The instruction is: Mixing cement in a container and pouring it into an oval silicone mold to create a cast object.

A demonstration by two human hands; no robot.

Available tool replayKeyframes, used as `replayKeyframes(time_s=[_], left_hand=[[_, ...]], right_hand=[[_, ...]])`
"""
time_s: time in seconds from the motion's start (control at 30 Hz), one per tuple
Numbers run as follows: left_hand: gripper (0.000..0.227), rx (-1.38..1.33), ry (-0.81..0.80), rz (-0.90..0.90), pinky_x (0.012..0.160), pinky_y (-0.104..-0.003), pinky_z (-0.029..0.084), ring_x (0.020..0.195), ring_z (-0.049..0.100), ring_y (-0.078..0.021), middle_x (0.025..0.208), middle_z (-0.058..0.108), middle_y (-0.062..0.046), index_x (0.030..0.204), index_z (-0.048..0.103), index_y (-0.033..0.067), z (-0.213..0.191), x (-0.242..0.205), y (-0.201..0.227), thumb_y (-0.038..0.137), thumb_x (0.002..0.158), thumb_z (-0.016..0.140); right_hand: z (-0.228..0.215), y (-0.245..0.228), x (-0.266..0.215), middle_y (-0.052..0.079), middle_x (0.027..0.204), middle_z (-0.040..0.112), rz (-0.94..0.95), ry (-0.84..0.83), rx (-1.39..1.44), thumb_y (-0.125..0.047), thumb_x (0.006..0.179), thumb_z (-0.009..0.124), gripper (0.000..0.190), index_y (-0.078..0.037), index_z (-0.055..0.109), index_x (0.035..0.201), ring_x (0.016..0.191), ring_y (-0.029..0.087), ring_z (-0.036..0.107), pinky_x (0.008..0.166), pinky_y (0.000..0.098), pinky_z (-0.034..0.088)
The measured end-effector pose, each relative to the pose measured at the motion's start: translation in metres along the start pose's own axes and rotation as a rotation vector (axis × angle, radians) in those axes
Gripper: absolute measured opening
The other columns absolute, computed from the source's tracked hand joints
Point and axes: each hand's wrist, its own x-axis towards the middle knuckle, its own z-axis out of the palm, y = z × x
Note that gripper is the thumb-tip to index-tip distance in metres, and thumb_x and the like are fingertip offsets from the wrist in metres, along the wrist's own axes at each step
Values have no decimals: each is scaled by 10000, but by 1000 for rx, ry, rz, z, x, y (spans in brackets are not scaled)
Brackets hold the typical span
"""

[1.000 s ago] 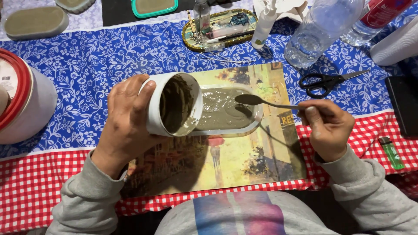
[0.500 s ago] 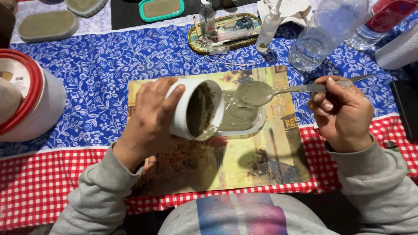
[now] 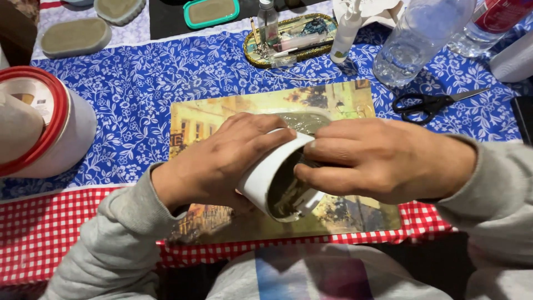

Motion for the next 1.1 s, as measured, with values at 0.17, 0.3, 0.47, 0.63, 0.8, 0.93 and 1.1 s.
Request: replayKeyframes(time_s=[0.17,0.3,0.47,0.63,0.8,0.93,1.1], left_hand=[[1275,28,-62,23,1100,-530,399,1323,536,-414,1422,514,-203,1492,374,45,-15,9,7,347,432,1015],[1253,30,-48,17,1092,-524,408,1314,552,-401,1408,525,-185,1497,380,55,-21,7,5,358,455,1005],[1267,90,-46,20,1078,-554,402,1273,547,-419,1404,515,-212,1486,410,54,-16,8,11,414,425,1002],[1193,135,-18,25,1126,-596,380,1336,525,-441,1447,500,-230,1490,431,77,-10,1,13,466,495,963],[991,265,117,37,1134,-628,370,1348,526,-437,1447,513,-237,1510,392,98,-3,-5,16,433,726,898],[788,379,187,34,1184,-621,366,1402,522,-407,1491,513,-222,1541,368,127,8,-13,7,307,916,813],[674,534,156,18,1170,-630,349,1395,530,-410,1492,525,-225,1553,373,151,12,-12,2,196,971,710]], right_hand=[[-1,-5,6,115,935,591,25,-82,61,-151,809,628,369,12,638,1141,842,293,631,691,400,534],[14,-12,-7,106,903,583,-5,-88,49,-156,838,639,387,53,641,1164,803,275,631,665,406,526],[39,-19,-26,149,976,656,106,149,137,-8,773,645,392,47,670,1160,811,300,674,693,393,551],[68,-43,-37,156,958,712,360,352,241,31,816,667,273,25,694,1088,832,292,726,717,345,562],[118,-74,-55,85,781,709,945,768,484,4,991,628,141,25,745,1067,623,121,614,574,238,465],[131,-75,-56,82,764,675,1155,1096,871,-25,1040,577,186,81,715,1106,611,91,521,542,242,398],[133,-56,-60,41,686,569,1180,1322,1519,-96,1052,555,222,81,689,1052,536,79,445,495,259,422]])
